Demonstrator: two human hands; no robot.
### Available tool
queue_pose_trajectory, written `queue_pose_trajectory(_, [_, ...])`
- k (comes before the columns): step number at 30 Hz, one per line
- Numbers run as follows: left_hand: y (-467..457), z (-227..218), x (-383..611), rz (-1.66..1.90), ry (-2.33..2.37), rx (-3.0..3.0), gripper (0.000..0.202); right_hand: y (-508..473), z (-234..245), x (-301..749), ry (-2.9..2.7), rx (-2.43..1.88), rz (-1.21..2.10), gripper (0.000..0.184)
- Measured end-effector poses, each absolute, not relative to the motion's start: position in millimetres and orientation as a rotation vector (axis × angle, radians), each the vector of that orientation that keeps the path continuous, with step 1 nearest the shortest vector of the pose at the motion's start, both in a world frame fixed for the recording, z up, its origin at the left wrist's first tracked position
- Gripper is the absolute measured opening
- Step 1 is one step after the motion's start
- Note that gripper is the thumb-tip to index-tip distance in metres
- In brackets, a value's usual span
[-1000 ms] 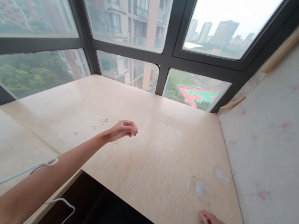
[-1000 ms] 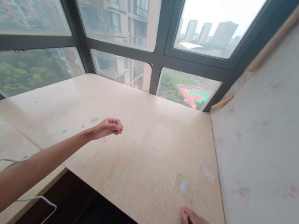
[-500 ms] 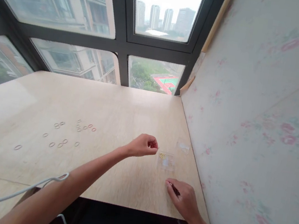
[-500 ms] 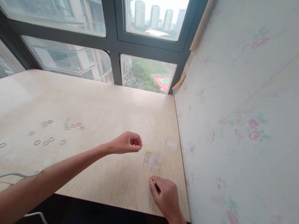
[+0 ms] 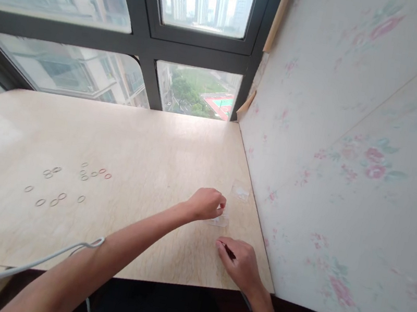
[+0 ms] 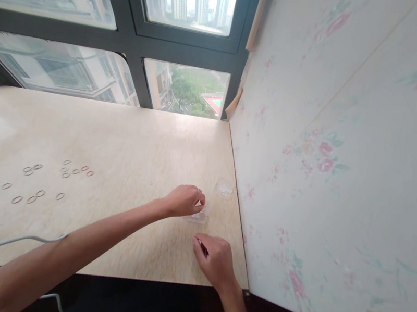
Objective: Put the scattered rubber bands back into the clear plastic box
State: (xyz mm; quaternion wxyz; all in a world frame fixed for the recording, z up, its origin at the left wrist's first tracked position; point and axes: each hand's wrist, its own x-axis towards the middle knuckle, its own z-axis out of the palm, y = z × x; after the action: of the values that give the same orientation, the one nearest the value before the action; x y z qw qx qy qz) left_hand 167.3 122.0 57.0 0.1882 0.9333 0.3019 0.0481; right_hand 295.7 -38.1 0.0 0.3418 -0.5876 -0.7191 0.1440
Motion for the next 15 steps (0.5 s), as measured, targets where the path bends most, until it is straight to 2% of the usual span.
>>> queue_pose_trajectory(5, [124,63,162,0.231,0.887,2.564,0.018,-38,3,296,-1.869,-1.533,0.406,0.024])
queue_pose_trajectory(15, [110,57,94,0.678,0.980,2.249,0.016,-38,2,296,-1.819,-1.533,0.442,0.022])
